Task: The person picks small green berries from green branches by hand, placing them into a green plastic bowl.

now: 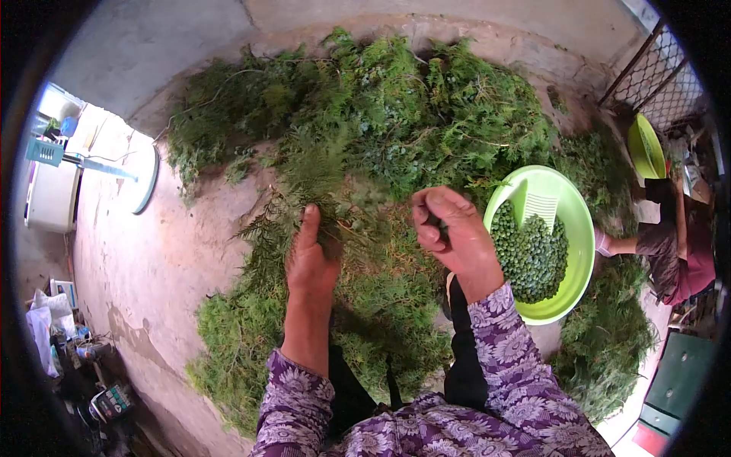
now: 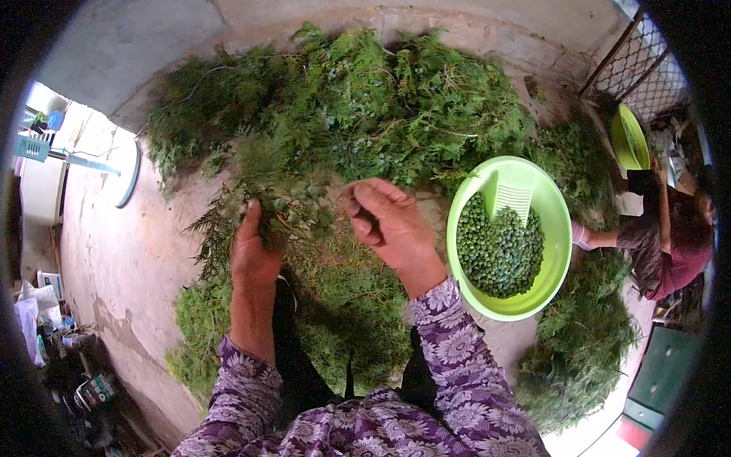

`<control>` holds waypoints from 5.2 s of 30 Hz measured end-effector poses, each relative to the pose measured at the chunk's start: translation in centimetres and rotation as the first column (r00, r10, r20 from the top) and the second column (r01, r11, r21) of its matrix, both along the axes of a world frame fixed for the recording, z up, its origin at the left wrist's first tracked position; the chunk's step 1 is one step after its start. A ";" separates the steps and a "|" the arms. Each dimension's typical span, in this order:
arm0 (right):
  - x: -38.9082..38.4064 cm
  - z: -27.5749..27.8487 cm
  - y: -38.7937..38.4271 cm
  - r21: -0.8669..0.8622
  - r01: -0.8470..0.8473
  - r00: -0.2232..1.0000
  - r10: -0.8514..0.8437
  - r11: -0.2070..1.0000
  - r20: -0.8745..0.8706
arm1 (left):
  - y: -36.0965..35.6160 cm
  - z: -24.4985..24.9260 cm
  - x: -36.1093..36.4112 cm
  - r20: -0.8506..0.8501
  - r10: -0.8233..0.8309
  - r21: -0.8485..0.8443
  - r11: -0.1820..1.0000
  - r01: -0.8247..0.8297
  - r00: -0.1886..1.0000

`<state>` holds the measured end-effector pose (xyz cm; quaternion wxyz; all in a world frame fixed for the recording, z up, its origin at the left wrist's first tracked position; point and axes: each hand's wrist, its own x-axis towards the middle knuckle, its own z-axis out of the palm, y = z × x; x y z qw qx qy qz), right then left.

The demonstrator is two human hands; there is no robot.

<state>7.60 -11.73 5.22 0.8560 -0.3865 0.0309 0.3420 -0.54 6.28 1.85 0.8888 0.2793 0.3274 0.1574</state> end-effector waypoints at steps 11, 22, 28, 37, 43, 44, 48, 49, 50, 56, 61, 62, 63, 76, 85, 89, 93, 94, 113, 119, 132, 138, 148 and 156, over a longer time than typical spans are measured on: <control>-1.9 -1.2 2.2 -0.617 0.088 0.763 0.345 0.782 0.547 | -2.3 2.1 0.6 0.091 -0.234 0.098 0.969 0.226 0.968; -2.7 -1.5 2.9 -0.652 0.210 0.704 0.350 0.728 0.618 | -3.0 1.2 0.9 0.071 -0.161 -0.014 0.987 0.162 0.984; -2.8 -2.0 2.9 -0.624 0.178 0.740 0.314 0.761 0.594 | -3.0 0.7 1.0 0.032 -0.097 -0.054 0.994 0.099 0.995; -3.1 -0.8 2.6 -0.312 -0.221 0.939 0.288 0.924 0.187 | -1.1 -0.9 0.7 -0.040 -0.058 -0.265 0.963 0.046 0.997; -2.3 0.9 1.9 -0.061 -0.283 0.958 0.280 0.957 -0.052 | -1.7 0.1 0.3 0.011 -0.045 0.056 0.997 0.044 0.999; -2.1 1.0 1.8 -0.060 -0.275 0.961 0.273 0.960 -0.035 | -1.9 0.5 0.5 -0.089 -0.039 0.076 0.996 0.045 0.995; -2.0 -0.1 2.0 -0.249 -0.230 0.940 0.281 0.941 0.193 | -3.0 2.5 0.8 -0.327 -0.092 0.183 0.970 0.158 0.941; -2.3 -0.4 2.4 -0.406 -0.026 0.861 0.227 0.913 0.455 | -3.1 2.1 0.7 -0.328 -0.094 0.182 0.970 0.161 0.940; -2.5 -0.7 2.7 -0.487 0.211 0.698 0.218 0.847 0.682 | -3.1 1.2 0.4 -0.361 -0.097 0.431 0.865 0.258 0.927; -2.4 -1.2 2.5 -0.573 0.343 0.457 0.401 0.744 0.794 | -4.1 1.0 0.1 -0.521 -0.054 0.653 0.617 0.439 0.852; -2.1 -1.0 2.2 -0.681 0.218 0.596 0.457 0.699 0.660 | -4.7 2.2 0.0 -0.442 -0.070 0.773 0.475 0.420 0.894; -2.0 -0.9 2.1 -0.729 0.164 0.623 0.503 0.665 0.599 | -4.8 2.3 0.0 -0.442 -0.071 0.773 0.475 0.419 0.894; -2.0 -1.3 2.1 -0.729 0.164 0.623 0.503 0.665 0.599 | -5.0 2.3 0.0 -0.428 -0.076 0.780 0.473 0.410 0.901; -2.0 -0.9 1.8 -0.671 0.194 0.601 0.454 0.715 0.658 | -4.1 2.4 0.0 -0.384 -0.208 0.649 0.632 0.424 0.899; -2.3 0.3 1.5 -0.602 -0.167 0.551 0.580 0.781 0.601 | -2.6 2.4 0.6 -0.713 0.017 0.575 0.586 0.571 0.701; 0.4 -0.1 -0.6 -0.623 0.144 0.685 0.376 0.769 0.624 | -2.2 2.8 0.8 -0.235 -0.053 0.268 0.956 0.117 0.971; 3.4 0.1 -5.9 -0.528 0.241 0.918 -0.015 0.814 0.395 | -0.8 2.1 0.4 -0.059 -0.122 0.047 0.991 0.124 0.991; 3.8 0.4 -6.9 -0.553 0.313 0.905 -0.065 0.772 0.421 | -0.7 2.2 0.4 -0.055 -0.122 0.045 0.991 0.124 0.991; 5.2 -0.8 -10.2 -0.879 0.410 0.822 0.320 0.243 0.472 | -1.1 2.0 0.2 -0.058 -0.141 -0.043 0.989 0.139 0.988; 1.0 0.5 -1.7 -0.597 0.129 0.612 0.411 0.791 0.676 | -1.3 1.2 0.6 -0.112 -0.274 0.031 0.960 0.279 0.955; -0.6 0.4 -0.9 -0.709 0.145 0.282 0.658 0.690 0.698 | -2.4 0.9 0.9 -0.107 -0.322 0.014 0.946 0.325 0.941; -0.8 0.1 -0.9 -0.703 0.225 0.266 0.652 0.674 0.710 | -3.1 1.6 1.0 -0.109 -0.354 -0.041 0.935 0.352 0.929; 0.1 -0.7 -1.4 -0.663 0.131 0.484 0.536 0.737 0.692 | -5.3 4.0 0.5 -0.404 -0.379 -0.097 0.923 0.373 0.832; -0.1 -1.3 -1.2 -0.634 -0.086 0.710 0.494 0.769 0.502 | -4.0 2.7 0.2 -0.023 -0.278 -0.246 0.933 0.264 0.960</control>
